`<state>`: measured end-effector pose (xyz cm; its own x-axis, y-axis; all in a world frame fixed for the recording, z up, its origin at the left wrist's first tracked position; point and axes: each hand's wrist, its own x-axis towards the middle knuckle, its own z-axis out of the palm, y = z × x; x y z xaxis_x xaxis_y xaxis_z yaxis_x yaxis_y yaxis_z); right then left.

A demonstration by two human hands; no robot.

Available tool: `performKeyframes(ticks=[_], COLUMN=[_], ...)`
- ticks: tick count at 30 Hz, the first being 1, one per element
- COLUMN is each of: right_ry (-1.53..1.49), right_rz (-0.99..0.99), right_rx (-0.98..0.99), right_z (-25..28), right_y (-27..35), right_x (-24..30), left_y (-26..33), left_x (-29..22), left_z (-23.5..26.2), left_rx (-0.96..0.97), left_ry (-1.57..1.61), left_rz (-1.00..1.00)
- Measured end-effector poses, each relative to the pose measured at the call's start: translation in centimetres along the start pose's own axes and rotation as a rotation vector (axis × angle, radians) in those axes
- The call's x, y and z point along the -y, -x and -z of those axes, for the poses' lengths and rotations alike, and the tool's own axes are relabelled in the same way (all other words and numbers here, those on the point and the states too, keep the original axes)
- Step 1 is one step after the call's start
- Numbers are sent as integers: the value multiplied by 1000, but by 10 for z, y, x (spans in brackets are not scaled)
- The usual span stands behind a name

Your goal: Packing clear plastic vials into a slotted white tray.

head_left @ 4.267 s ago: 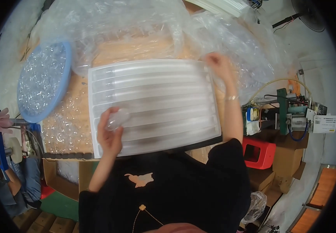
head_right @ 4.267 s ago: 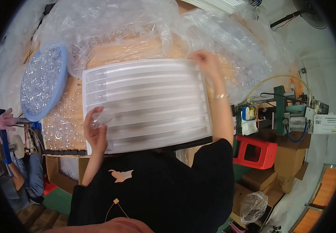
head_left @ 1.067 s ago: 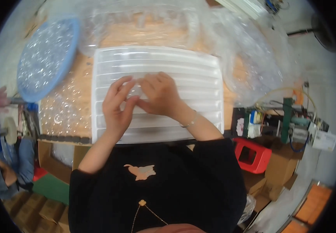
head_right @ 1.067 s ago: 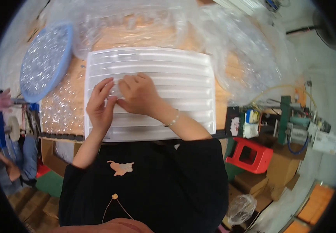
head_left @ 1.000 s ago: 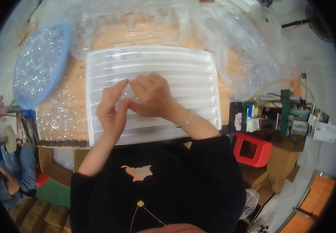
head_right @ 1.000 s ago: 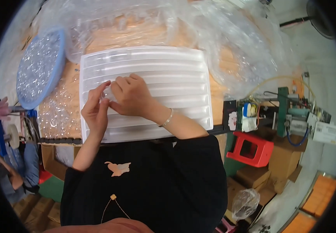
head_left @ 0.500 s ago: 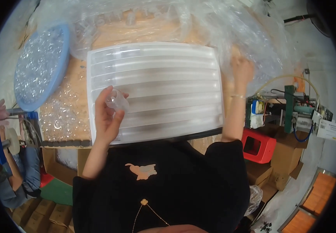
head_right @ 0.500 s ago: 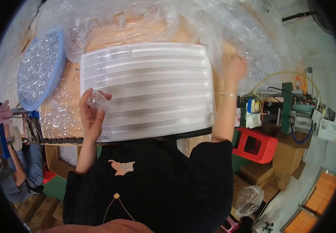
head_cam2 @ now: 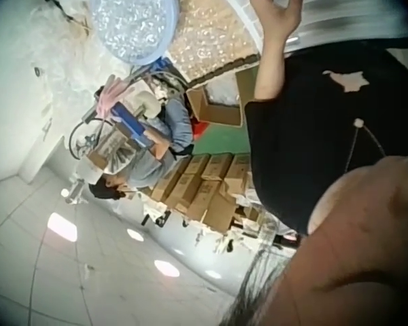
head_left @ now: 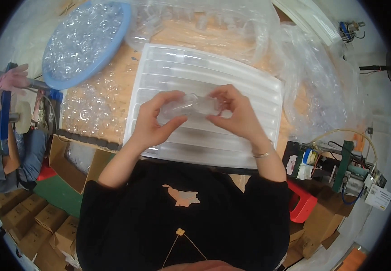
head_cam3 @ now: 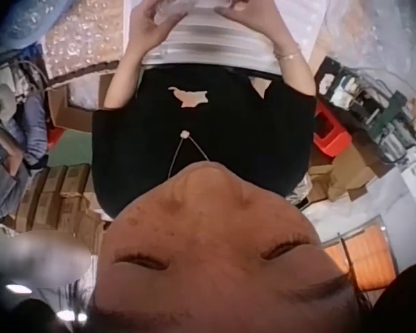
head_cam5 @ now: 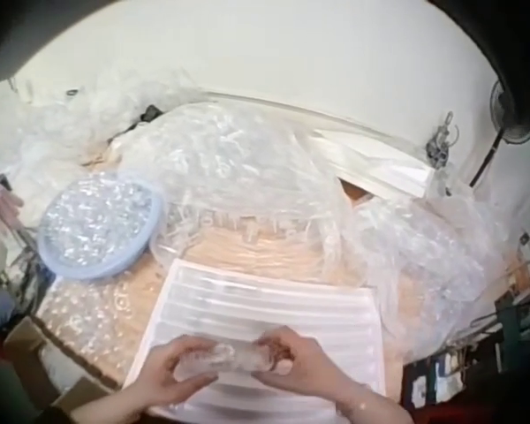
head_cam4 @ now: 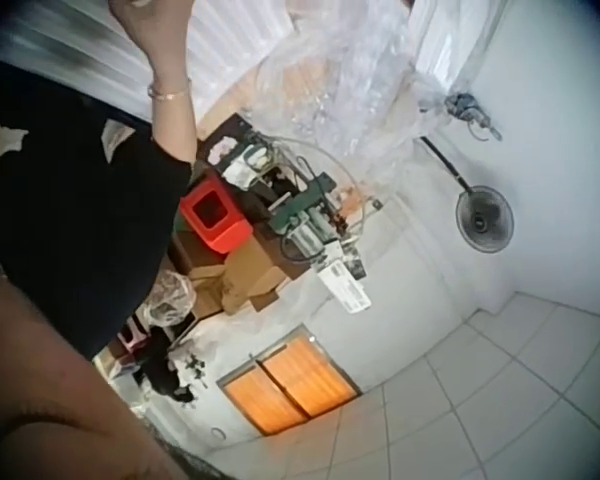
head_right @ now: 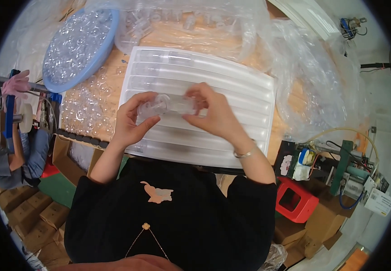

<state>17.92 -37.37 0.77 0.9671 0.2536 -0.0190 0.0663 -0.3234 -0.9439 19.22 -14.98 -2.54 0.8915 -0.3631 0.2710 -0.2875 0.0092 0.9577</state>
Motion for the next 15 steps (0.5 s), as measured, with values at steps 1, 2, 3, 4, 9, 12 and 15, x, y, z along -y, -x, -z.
performKeyframes(ticks=[1,2,3,4,9,12,15], right_ry=[-129,-133,-112,-92,526,379,474], right_rz=[68,81,200,319,834,629,465], right_rx=[17,27,44,59,166,283,234], right_z=[-10,-13,-15,-17,-23,-19,-24], right_y=[-5,-10,-14,-19,-27,-41,-36], right_x=[-2,0,4,8,26,26,28], left_y=[0,0,2,3,2,3,6], left_x=[-1,-3,-3,-3,-7,-4,7], left_z=[3,7,10,14,34,30,26], left_rx=[20,39,28,77,297,248,185], left_ry=[-2,-4,-15,50,461,442,458], left_rz=[44,86,82,123,500,480,337])
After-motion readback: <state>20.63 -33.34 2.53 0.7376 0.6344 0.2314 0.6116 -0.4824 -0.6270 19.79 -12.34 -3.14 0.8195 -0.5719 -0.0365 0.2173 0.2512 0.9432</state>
